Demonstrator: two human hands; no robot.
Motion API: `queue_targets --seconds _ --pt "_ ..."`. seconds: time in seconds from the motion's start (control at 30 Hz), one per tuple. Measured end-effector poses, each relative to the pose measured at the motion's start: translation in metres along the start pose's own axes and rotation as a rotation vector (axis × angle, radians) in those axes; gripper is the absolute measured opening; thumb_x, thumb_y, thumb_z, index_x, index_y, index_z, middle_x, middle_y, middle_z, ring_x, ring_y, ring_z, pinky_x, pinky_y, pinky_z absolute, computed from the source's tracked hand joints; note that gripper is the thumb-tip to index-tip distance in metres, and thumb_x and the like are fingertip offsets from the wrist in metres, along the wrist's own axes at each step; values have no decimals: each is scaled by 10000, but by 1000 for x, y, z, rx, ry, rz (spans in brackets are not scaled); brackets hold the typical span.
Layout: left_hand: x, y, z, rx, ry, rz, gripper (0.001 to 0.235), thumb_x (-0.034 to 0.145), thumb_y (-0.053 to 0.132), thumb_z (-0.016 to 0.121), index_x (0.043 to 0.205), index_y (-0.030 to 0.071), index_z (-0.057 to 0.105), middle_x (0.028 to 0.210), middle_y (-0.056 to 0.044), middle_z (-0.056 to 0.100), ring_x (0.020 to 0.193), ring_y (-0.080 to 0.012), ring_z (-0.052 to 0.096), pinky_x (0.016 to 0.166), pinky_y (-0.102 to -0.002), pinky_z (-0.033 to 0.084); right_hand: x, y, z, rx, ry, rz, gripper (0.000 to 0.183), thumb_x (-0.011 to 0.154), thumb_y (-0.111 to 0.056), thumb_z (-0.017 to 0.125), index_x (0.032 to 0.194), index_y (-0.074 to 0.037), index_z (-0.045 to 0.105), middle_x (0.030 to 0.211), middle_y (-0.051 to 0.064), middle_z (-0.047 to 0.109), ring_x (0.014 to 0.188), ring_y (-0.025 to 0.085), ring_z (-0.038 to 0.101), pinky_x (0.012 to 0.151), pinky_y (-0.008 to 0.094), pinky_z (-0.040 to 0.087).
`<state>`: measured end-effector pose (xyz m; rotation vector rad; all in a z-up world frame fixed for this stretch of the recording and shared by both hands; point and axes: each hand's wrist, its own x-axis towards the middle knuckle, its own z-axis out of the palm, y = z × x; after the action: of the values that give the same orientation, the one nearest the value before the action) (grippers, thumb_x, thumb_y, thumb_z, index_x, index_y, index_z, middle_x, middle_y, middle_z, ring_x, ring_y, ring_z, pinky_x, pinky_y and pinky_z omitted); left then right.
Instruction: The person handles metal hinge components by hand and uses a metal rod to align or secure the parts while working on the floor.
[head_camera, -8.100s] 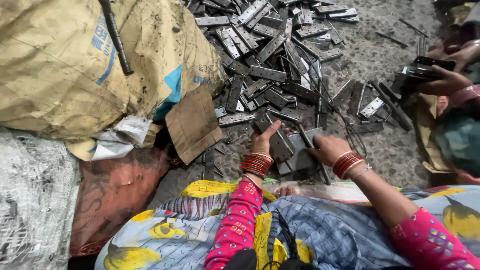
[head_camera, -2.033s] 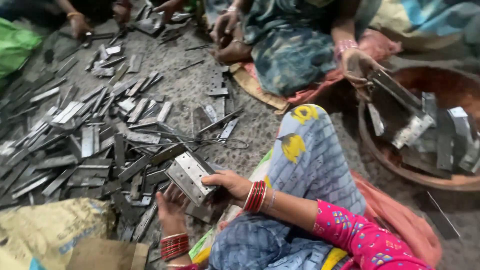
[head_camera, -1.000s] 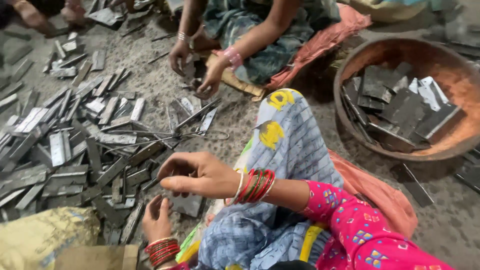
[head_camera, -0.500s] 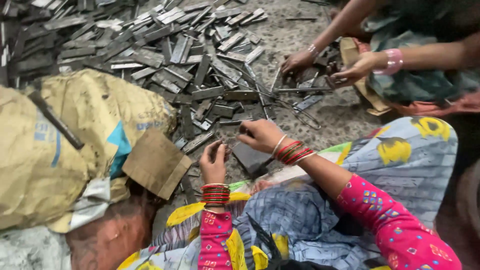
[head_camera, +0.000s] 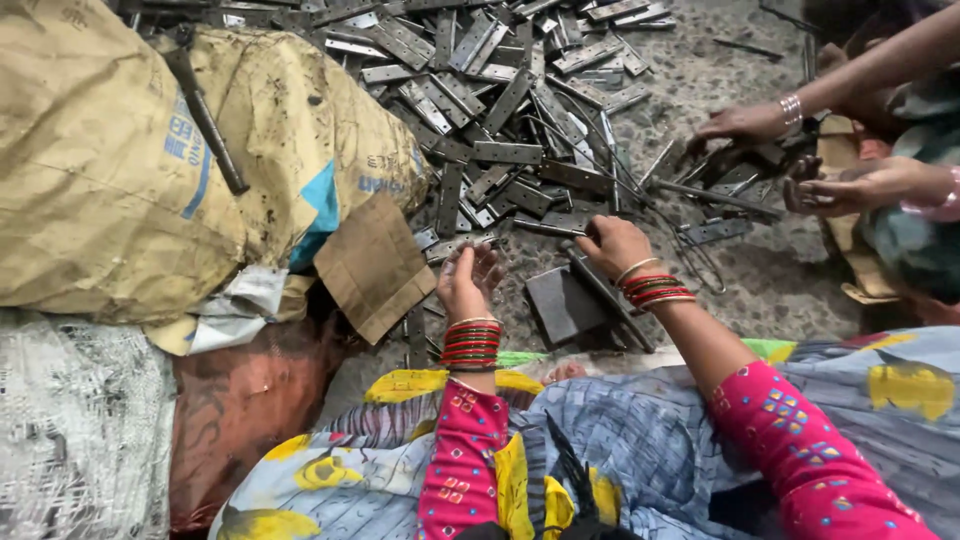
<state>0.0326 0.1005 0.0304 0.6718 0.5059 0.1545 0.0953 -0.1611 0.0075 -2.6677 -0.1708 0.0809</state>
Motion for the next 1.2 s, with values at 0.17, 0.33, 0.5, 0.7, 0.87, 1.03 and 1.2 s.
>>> queue_targets --seconds 0.17,0.33,0.5,0.7,0.87,1.03,1.2 --pt "3 -1 6 82 54 6 144 959 143 655 1089 87 679 966 -87 748 787 -197 730 614 -317 592 52 -7 30 -212 162 -102 437 875 -344 742 1170 -49 610 1166 154 634 1118 372 600 860 500 518" --pt "-3 0 13 112 19 -38 148 967 159 645 1092 87 674 973 -86 752 810 -197 744 622 -307 598 92 -10 45 -467 336 -90 555 761 -305 769 1226 -59 592 1201 122 625 1130 311 560 811 525 471" --pt "2 -6 12 117 -23 -33 153 976 168 653 1107 89 667 973 -85 752 811 -184 739 625 -289 591 106 13 58 -590 298 15 170 851 -218 690 1005 -147 685 1085 60 693 1115 279 609 905 522 480" --pt "13 -28 1 193 -81 -51 173 979 171 670 1116 66 676 983 -68 763 825 -167 734 637 -285 585 96 5 44 -394 347 -181 115 921 -177 614 875 -104 690 860 127 713 848 352 702 682 529 506" --pt "20 -41 -1 252 48 -36 344 934 286 730 1193 70 659 1088 -39 727 922 -124 706 678 -278 569 70 -83 -12 -77 76 -76 224 845 -274 687 871 -54 713 831 196 723 787 397 705 719 493 552" --pt "27 -30 -8 124 342 -148 615 851 404 809 1194 -63 603 1162 -189 667 933 -256 679 727 -384 586 36 -153 -48 160 -455 -140 370 856 -473 719 915 -112 771 787 151 756 720 330 748 704 431 571" --pt "35 -21 -23 197 600 -11 638 824 359 791 1236 -75 571 1196 -203 680 963 -267 706 799 -384 595 67 -117 -3 -246 12 -234 402 944 -488 718 918 -87 715 906 116 717 895 308 697 747 455 545"
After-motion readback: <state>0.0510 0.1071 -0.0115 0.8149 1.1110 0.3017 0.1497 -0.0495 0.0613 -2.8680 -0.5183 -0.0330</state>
